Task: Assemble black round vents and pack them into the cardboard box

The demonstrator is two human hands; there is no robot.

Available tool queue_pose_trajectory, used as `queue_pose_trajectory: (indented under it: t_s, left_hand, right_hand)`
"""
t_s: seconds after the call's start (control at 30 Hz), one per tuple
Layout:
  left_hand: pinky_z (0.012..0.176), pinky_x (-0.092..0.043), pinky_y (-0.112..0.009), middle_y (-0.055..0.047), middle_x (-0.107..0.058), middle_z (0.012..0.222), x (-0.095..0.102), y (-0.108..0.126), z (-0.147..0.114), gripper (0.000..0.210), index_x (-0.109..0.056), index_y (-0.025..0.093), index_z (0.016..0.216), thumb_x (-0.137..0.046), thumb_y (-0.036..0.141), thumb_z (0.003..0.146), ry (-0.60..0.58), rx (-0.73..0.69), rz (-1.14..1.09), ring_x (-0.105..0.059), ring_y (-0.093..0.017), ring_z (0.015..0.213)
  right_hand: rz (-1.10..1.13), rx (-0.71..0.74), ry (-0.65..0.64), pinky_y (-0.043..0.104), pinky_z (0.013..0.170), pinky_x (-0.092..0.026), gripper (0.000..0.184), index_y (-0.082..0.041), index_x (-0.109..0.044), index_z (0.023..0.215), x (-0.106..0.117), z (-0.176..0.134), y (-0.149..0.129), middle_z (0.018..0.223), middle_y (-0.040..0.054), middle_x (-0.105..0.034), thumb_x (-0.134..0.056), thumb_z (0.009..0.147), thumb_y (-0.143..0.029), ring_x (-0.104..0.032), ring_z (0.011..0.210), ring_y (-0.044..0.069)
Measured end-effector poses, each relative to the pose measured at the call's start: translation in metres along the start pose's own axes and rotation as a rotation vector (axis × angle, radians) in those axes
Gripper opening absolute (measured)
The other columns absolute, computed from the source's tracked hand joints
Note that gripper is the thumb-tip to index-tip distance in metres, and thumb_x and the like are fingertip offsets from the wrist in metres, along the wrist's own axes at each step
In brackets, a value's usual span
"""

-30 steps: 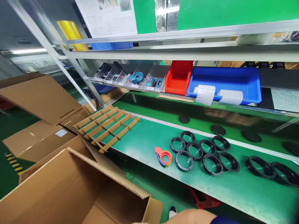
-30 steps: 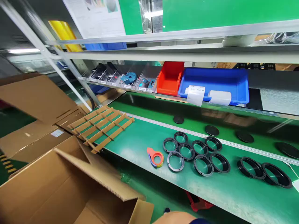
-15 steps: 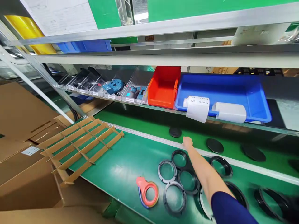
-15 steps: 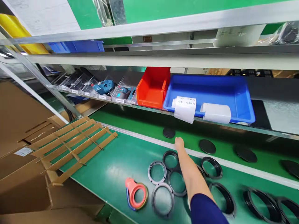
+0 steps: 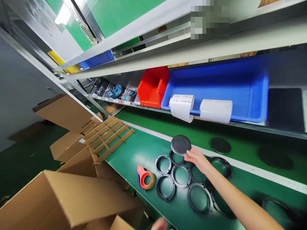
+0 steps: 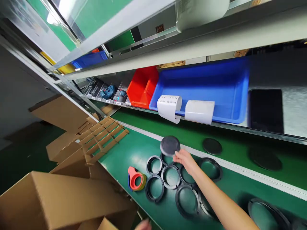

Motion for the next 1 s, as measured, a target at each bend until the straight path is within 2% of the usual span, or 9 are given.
queue_pose_trajectory:
  t_s: [0.1,0.2,0.3,0.37,0.47,0.57,0.7,0.8,1.0]
  left_hand:
    - [0.106,-0.044,-0.054,-0.005,-0.052,0.144,-0.063,0.024,-0.026,0.086,-0.036,0.044,0.146,-0.048,0.088,0.074,-0.206,-0.123,-0.345,-0.043,-0.032,0.136]
    - [0.113,-0.031,-0.059,-0.013,-0.052,0.143,-0.122,0.042,-0.052,0.105,-0.035,0.033,0.149,-0.062,0.087,0.064,-0.600,-0.168,-0.859,-0.036,-0.039,0.141]
    - [0.113,-0.029,-0.060,-0.015,-0.054,0.141,-0.161,0.048,-0.079,0.094,-0.038,0.029,0.148,-0.067,0.076,0.072,-0.759,-0.170,-0.989,-0.040,-0.039,0.137]
    - [0.113,-0.030,-0.059,-0.016,-0.055,0.139,-0.176,0.049,-0.095,0.087,-0.040,0.027,0.148,-0.065,0.072,0.077,-0.773,-0.153,-0.977,-0.043,-0.038,0.135]
    - [0.112,-0.032,-0.058,-0.017,-0.057,0.137,-0.192,0.048,-0.117,0.082,-0.042,0.024,0.147,-0.058,0.072,0.083,-0.795,-0.098,-0.925,-0.047,-0.037,0.132]
    - [0.112,-0.034,-0.057,-0.016,-0.058,0.135,-0.204,0.047,-0.134,0.081,-0.044,0.023,0.146,-0.051,0.075,0.085,-0.812,-0.051,-0.881,-0.049,-0.036,0.130]
    - [0.109,-0.037,-0.056,-0.014,-0.059,0.135,-0.208,0.044,-0.148,0.079,-0.046,0.025,0.145,-0.044,0.078,0.086,-0.765,-0.042,-0.881,-0.051,-0.036,0.128]
    - [0.108,-0.037,-0.058,-0.015,-0.058,0.136,-0.202,0.044,-0.153,0.078,-0.046,0.026,0.144,-0.042,0.078,0.087,-0.792,-0.058,-0.888,-0.050,-0.037,0.128]
    - [0.107,-0.034,-0.064,-0.013,-0.054,0.141,-0.187,0.041,-0.154,0.075,-0.047,0.029,0.143,-0.042,0.078,0.087,-0.862,-0.017,-0.868,-0.049,-0.039,0.129]
  right_hand:
    - [0.003,-0.084,-0.229,0.032,0.074,-0.058,0.043,-0.017,-0.054,0.078,0.024,-0.125,-0.001,0.079,0.0061,-0.068,-0.085,0.077,-0.047,-0.066,0.073,0.018]
    - [-0.030,-0.153,-0.320,0.032,0.074,-0.056,0.039,-0.018,-0.052,0.082,0.048,-0.209,0.002,0.079,0.0052,-0.068,-0.075,0.086,-0.049,-0.066,0.073,0.017]
    - [-0.239,-0.086,-0.214,0.036,0.072,-0.055,0.044,-0.020,-0.048,0.078,0.074,-0.250,-0.004,0.073,0.0041,-0.065,-0.063,0.090,-0.059,-0.063,0.069,0.020]
    - [-0.532,0.128,-0.025,0.041,0.075,-0.054,0.044,-0.020,-0.054,0.087,0.091,-0.263,-0.019,0.079,0.0050,-0.063,-0.055,0.092,-0.064,-0.061,0.072,0.022]
    - [-0.923,0.567,0.162,0.050,0.092,-0.048,0.041,-0.026,-0.062,0.120,0.105,-0.279,-0.050,0.108,0.0102,-0.057,-0.047,0.099,-0.057,-0.055,0.099,0.028]
    - [-1.085,0.768,0.060,0.055,0.101,-0.042,0.036,-0.034,-0.066,0.124,0.106,-0.288,-0.067,0.126,0.0103,-0.049,-0.039,0.104,-0.047,-0.043,0.119,0.031]
    - [-1.167,0.834,-0.029,0.057,0.102,-0.042,0.039,-0.034,-0.067,0.126,0.103,-0.291,-0.070,0.131,0.0104,-0.046,-0.037,0.104,-0.045,-0.038,0.122,0.033]
    - [-1.141,0.858,-0.084,0.055,0.104,-0.041,0.042,-0.032,-0.067,0.126,0.096,-0.292,-0.066,0.131,0.0106,-0.047,-0.033,0.105,-0.044,-0.036,0.123,0.032]
    - [-1.038,0.742,-0.184,0.053,0.106,-0.041,0.051,-0.025,-0.073,0.106,0.077,-0.288,-0.069,0.130,0.0112,-0.050,-0.028,0.106,-0.049,-0.036,0.128,0.031]
Point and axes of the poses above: each hand's wrist, its own z-axis towards the middle knuckle, its own x-axis out of the back of the hand, y = z × x, the point moved 2 cm from there along z, towards the middle knuckle
